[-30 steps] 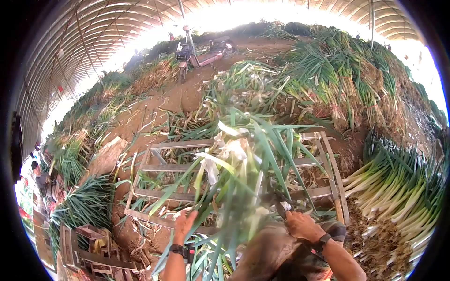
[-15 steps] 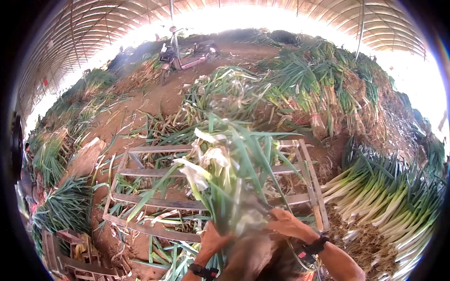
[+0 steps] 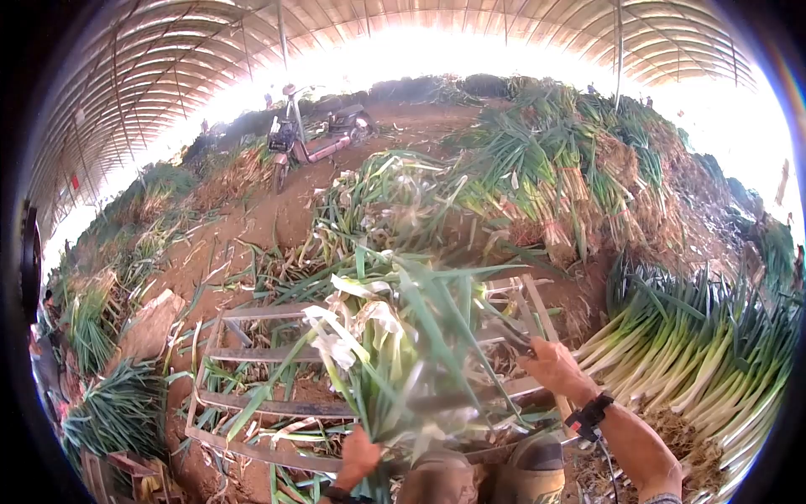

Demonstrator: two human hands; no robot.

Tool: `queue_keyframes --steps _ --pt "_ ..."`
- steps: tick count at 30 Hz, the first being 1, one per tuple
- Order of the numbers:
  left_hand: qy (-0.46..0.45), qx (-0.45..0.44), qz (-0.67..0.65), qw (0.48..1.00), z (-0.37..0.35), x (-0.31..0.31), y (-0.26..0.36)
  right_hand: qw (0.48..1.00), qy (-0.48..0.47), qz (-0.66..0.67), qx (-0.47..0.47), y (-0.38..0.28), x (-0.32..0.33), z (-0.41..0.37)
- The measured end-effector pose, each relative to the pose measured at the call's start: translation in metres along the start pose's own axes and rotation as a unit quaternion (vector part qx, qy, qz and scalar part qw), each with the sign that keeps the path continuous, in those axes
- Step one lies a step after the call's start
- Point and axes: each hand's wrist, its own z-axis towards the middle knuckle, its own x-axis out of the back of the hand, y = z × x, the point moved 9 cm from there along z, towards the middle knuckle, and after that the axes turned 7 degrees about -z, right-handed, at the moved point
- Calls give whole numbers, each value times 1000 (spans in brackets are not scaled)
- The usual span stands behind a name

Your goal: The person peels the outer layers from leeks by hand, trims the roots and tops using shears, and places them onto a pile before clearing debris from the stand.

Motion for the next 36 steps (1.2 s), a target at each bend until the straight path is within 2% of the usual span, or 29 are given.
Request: queue_keyframes --steps 1,2,3,5,7,9,10,13,14,16,17,18,19,21,24,26,30,32,33,34,36 --pt "11 -2 36 999 17 10 -27 999 8 -36 -33 3 10 4" --pt "27 -21 54 998 31 35 -37 998 -2 -16 -63 7 15 7" --pt "43 -38 71 996 46 61 -45 997 7 -49 -54 16 15 17" --pt "102 -63 45 992 65 137 -21 997 -1 -60 -49 29 13 31" --pt "153 -15 34 988 93 198 -22 994 9 -100 -46 40 7 51" --pt "171 -62 -9 983 112 238 3 989 8 -138 -43 50 -5 73" --pt "195 -46 39 979 127 248 -3 988 5 -147 -37 50 -11 84" --pt "176 -10 -60 983 154 243 3 985 40 -170 13 59 -39 128" --pt "174 -43 -72 981 174 230 -22 983 24 -179 -3 61 -50 140" --pt "126 12 -282 951 193 195 -35 987 19 -159 26 43 -71 159" --pt "101 40 -383 917 197 175 -37 988 18 -150 41 34 -80 168" --pt "102 18 -400 911 197 165 -31 987 -14 -153 38 16 -87 173" --pt "95 36 -410 906 204 152 -37 986 -46 -154 34 -5 -91 175" --pt "81 71 -431 896 222 122 -52 985 -76 -128 89 -44 -97 172" --pt "-7 53 -466 883 213 110 20 976 -128 -82 156 -93 -107 166" --pt "-36 34 -490 870 212 105 71 965 -145 -58 209 -116 -115 165" --pt "-93 -12 -498 862 237 100 136 970 -214 72 93 -112 -130 170" --pt "-91 -23 -450 888 245 104 160 954 -254 147 62 -99 -142 168" --pt "-103 -12 -434 895 247 103 175 949 -246 184 72 -100 -141 168" --pt "-83 -27 -352 932 232 118 204 943 -236 222 81 -104 -140 168" --pt "-86 -91 -344 931 256 109 209 933 -234 263 77 -118 -128 166"
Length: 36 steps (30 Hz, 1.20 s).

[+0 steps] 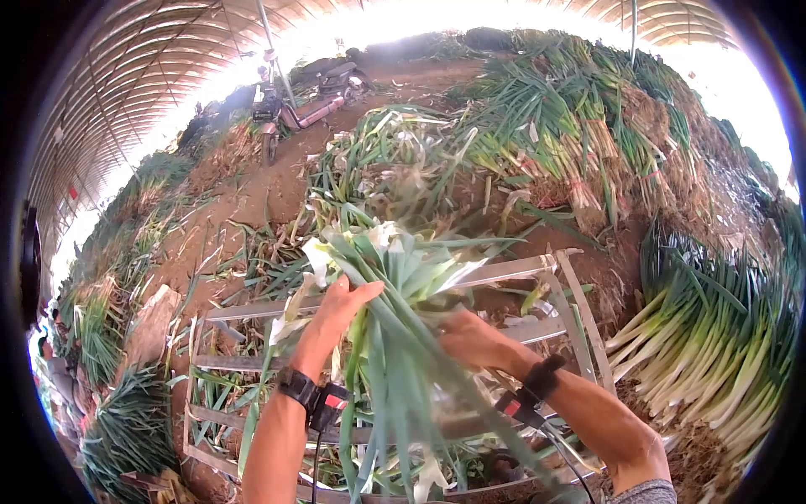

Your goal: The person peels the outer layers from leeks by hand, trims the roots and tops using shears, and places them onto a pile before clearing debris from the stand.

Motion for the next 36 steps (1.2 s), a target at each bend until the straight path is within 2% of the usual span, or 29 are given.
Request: queue_keyframes --steps 3,4,5,6,7,8,9,10,11,12,13,15,16,17,19,20,22,25,26,27,28,29,30,32,34,35,36 --pt "-9 -70 8 997 25 11 4 991 47 20 123 -19 6 20" --pt "4 -47 67 997 34 24 4 964 94 -44 244 -43 14 15" --pt "18 -23 126 992 42 36 3 916 138 -107 361 -67 19 9" --pt "29 -47 85 995 37 38 19 848 178 -169 469 -88 18 0" --pt "37 -69 45 996 25 40 38 867 160 -126 455 -98 24 13" --pt "47 -64 33 996 16 43 51 921 125 -18 368 -104 30 33" --pt "57 -60 23 996 12 48 58 950 107 103 275 -108 35 50" --pt "82 -67 57 993 10 63 58 954 75 221 187 -108 35 73" --pt "107 -74 88 988 7 76 56 962 167 155 153 -118 49 86" --pt "114 -47 138 983 -3 79 58 956 157 104 227 -139 58 85" --pt "109 -51 159 980 -6 86 46 957 184 54 219 -129 66 116" --pt "112 -62 192 973 -21 107 13 974 181 -11 137 -100 66 130" --pt "113 -52 279 952 -45 106 15 960 164 -182 133 -87 55 140" --pt "110 -45 293 949 -67 108 1 918 143 -347 127 -70 44 145" --pt "104 -21 327 939 -110 116 -29 925 127 -327 143 -32 38 104" --pt "103 0 346 933 -134 122 -51 927 109 -346 89 -16 36 79" --pt "116 24 331 936 -183 132 -87 927 112 -356 42 14 40 26" --pt "189 15 285 940 -265 129 -105 940 130 -314 20 50 50 -62" --pt "220 16 293 930 -295 133 -119 946 128 -297 -29 50 54 -92" --pt "264 28 337 903 -325 144 -144 948 125 -281 -78 53 55 -119" --pt "268 94 320 904 -345 139 -149 950 132 -269 -92 66 56 -140" --pt "318 76 276 904 -378 141 -171 950 139 -257 -107 83 58 -162" --pt "315 61 268 909 -394 129 -173 947 138 -263 -125 99 58 -182" --pt "285 37 298 910 -416 108 -190 945 151 -257 -137 114 57 -218" --pt "258 -5 339 904 -422 75 -176 942 173 -260 -123 119 56 -253" --pt "241 -25 333 911 -422 60 -173 948 199 -228 -105 112 53 -270" --pt "233 -28 310 922 -421 48 -176 943 210 -225 -129 121 54 -288"
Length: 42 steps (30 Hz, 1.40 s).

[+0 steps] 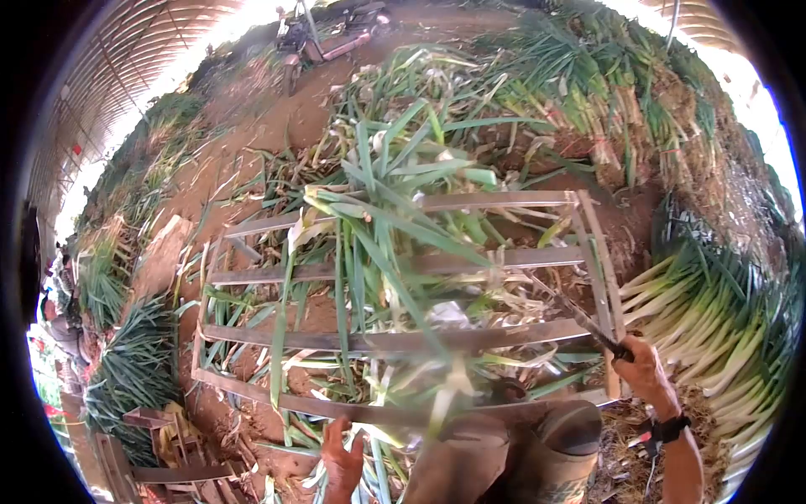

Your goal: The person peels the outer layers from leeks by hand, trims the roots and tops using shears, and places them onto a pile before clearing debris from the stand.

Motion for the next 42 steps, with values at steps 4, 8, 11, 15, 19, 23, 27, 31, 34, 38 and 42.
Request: queue_keyframes --steps 4,8,11,15,19,23,27,31,34,38,42 --pt "-118 -51 -62 990 3 -43 51 995 57 42 -74 60 -7 -50" --pt "-243 -23 -52 968 0 -93 67 986 118 49 -112 83 -21 -87" --pt "-301 94 -211 925 -19 -143 12 975 189 81 -86 119 -57 -91" --pt "-206 -124 36 970 -31 -143 20 978 206 -15 -41 93 -71 -92" --pt "-67 -301 43 950 -47 -117 50 988 138 -48 -45 55 -52 -93" --pt "-246 -127 94 956 -15 -138 25 989 94 -114 -25 56 -57 -85" --pt "-156 -179 167 957 88 -68 82 984 74 -151 -50 81 -78 -75" --pt "-98 -213 281 931 209 17 206 985 72 -155 -34 84 -84 -70" --pt "80 -336 166 924 245 96 306 985 61 -157 -44 79 -82 -68" --pt "42 -322 116 939 217 75 291 979 111 -173 8 80 -86 -75" --pt "-160 -166 99 968 140 -38 147 986 81 -147 -18 67 -74 -69"
